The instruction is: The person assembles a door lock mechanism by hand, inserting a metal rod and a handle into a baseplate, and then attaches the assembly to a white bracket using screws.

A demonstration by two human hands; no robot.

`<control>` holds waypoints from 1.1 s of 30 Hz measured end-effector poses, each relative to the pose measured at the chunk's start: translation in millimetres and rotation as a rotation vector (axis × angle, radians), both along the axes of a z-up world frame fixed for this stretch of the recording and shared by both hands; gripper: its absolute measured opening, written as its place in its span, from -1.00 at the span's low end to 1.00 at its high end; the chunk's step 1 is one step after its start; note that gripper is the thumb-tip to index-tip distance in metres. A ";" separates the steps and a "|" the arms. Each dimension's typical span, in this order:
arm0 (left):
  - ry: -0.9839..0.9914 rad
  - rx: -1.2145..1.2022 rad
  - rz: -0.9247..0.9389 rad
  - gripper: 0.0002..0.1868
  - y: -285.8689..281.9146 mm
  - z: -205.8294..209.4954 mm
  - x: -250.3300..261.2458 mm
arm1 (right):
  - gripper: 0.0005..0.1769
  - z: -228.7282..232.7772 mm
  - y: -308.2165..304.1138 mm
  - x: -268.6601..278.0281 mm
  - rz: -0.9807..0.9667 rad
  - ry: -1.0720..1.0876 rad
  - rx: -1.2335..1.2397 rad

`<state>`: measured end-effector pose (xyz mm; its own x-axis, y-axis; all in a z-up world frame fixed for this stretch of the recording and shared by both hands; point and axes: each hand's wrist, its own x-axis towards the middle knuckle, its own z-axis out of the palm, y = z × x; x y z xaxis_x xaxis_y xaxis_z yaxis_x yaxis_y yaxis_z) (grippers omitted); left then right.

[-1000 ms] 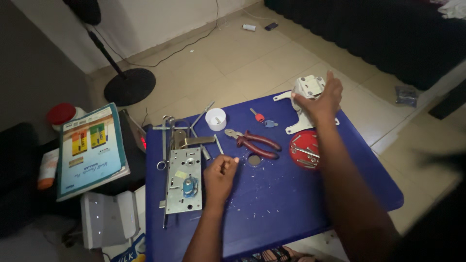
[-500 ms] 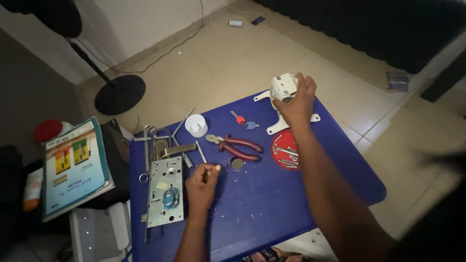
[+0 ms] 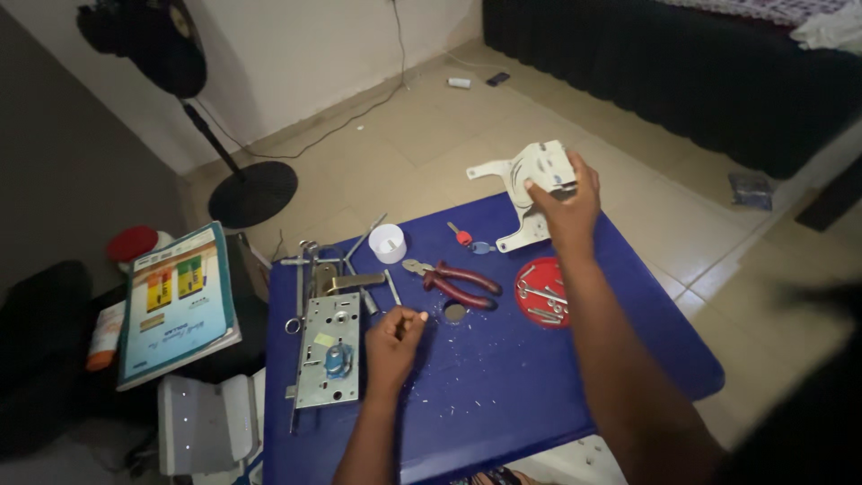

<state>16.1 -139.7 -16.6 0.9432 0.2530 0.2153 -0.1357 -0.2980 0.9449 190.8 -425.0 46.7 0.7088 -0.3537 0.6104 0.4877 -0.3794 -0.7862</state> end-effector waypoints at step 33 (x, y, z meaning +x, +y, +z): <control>-0.247 -0.758 -0.398 0.03 -25.1 15.4 19.4 | -0.31 -17.3 112.9 -50.9 1.484 0.551 0.995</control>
<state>35.5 -164.8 -1.2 0.9405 0.0733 0.3317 -0.3215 0.5077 0.7993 139.9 -312.1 29.4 0.7530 0.6207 0.2187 -0.4057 0.6995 -0.5883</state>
